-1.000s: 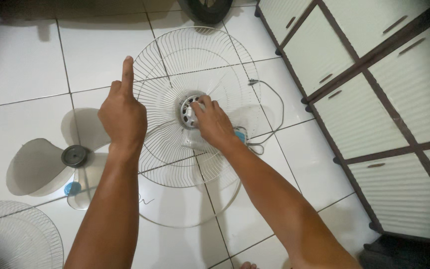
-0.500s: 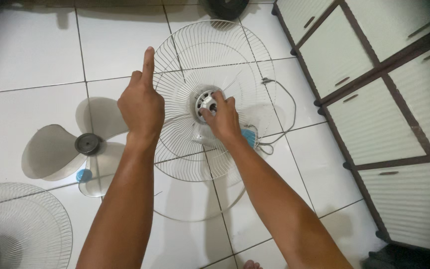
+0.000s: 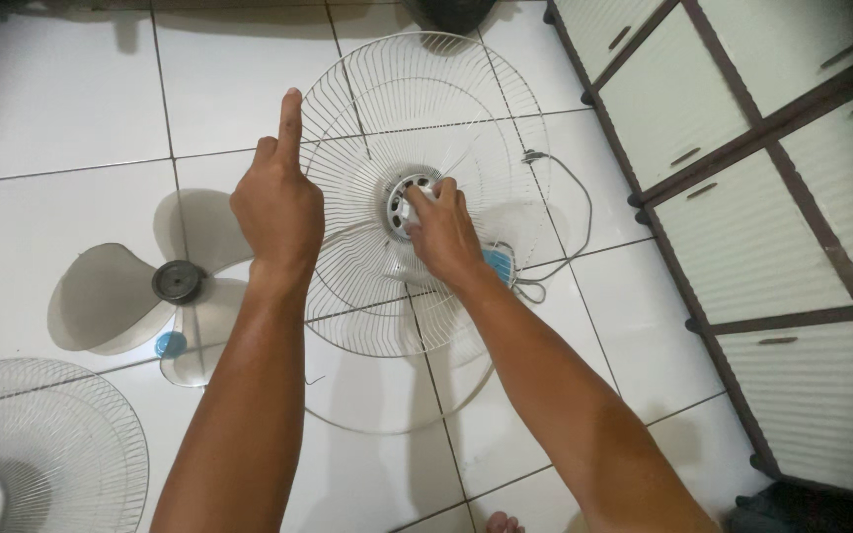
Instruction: The person disassembles a white SANEX table fan on a tiled floor. They remove the front grille, unscrew the blue blade cap to detach the blades, and then remove the rear grille and motor housing.
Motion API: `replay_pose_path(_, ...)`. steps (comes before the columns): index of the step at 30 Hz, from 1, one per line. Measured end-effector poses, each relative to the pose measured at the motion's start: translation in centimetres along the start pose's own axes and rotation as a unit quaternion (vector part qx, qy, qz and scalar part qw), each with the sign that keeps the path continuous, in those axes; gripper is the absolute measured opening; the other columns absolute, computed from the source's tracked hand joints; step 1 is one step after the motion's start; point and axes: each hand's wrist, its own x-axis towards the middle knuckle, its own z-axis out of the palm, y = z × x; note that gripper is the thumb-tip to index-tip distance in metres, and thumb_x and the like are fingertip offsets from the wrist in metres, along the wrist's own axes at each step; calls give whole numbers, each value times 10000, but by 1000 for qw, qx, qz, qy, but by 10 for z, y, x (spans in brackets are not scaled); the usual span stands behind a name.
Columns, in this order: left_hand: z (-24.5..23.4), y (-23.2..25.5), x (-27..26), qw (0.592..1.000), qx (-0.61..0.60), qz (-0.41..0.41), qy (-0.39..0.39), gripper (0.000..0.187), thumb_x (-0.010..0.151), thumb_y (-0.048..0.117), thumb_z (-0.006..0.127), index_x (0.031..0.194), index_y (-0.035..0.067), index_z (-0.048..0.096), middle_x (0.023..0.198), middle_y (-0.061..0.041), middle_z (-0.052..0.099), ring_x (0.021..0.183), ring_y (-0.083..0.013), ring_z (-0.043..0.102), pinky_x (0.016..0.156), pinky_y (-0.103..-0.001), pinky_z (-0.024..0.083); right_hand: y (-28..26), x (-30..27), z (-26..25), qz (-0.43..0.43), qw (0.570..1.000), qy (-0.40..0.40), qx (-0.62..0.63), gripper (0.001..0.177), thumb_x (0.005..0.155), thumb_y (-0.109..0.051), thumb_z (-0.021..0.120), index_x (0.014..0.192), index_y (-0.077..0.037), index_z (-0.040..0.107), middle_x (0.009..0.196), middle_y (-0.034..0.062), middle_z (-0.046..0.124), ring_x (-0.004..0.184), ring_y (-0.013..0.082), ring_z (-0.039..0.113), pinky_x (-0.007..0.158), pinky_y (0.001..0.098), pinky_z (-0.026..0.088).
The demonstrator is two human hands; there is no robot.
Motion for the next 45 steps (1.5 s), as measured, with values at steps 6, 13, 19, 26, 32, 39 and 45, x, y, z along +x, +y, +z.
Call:
replay_pose_path(6, -2, 7, -1, 1000, -9, 8, 2, 840, 812, -141, 606, 1554, 241, 503, 843, -63, 680, 601, -218, 630, 508, -386, 504, 20, -7, 8, -123, 975, 47, -182, 539, 843, 30, 724, 1276, -284, 658, 1478, 105, 479, 1351, 303, 539, 1088, 391, 535)
replay_pose_path(13, -4, 8, 2, 1000, 3, 14, 1, 836, 811, -133, 606, 1557, 231, 506, 831, -62, 669, 596, -225, 626, 503, -395, 494, 0, -8, -12, 84, 993, 26, 85, 801, 848, -254, 826, 1453, -1, 366, 1368, 233, 430, 1087, 366, 645, 893, 426, 576)
replay_pose_path(19, -2, 6, 2, 1000, -1, 13, -1, 808, 833, -129, 610, 1553, 223, 509, 812, -67, 668, 557, -219, 608, 464, -396, 472, -9, -1, -5, 147, 982, 13, 116, 658, 855, -216, 800, 1383, -28, 457, 1262, 204, 484, 997, 339, 699, 853, 411, 603)
replay_pose_path(26, 3, 3, 0, 1000, 1, 11, 9, 810, 829, -128, 610, 1548, 231, 514, 826, -63, 684, 565, -217, 609, 487, -389, 483, 5, -2, -7, 20, 997, 26, 76, 583, 813, -121, 826, 1321, -63, 544, 1255, 182, 494, 994, 360, 682, 853, 442, 583)
replay_pose_path(32, 0, 4, 1, 1000, 6, 2, -6, 796, 848, -132, 613, 1550, 229, 510, 821, -68, 682, 551, -208, 609, 470, -389, 477, 5, -3, -8, -28, 1000, 0, 0, 549, 780, 8, 781, 1291, -100, 614, 1328, 150, 488, 1144, 369, 603, 958, 443, 551)
replay_pose_path(39, -3, 6, 1, 1000, 6, 11, -9, 820, 830, -119, 620, 1557, 242, 499, 831, -63, 671, 579, -225, 619, 496, -399, 489, 3, -9, -11, -49, 999, 20, -9, 545, 797, -92, 805, 1309, -127, 623, 1416, 160, 449, 1207, 364, 565, 979, 441, 546)
replay_pose_path(45, 1, 8, -1, 1000, 15, 16, -10, 849, 802, -133, 594, 1564, 226, 491, 822, -65, 660, 574, -215, 619, 471, -387, 485, -5, -2, -11, 161, 977, -3, 140, 808, 841, -360, 844, 1411, -19, 384, 1344, 221, 420, 1083, 371, 634, 888, 438, 578)
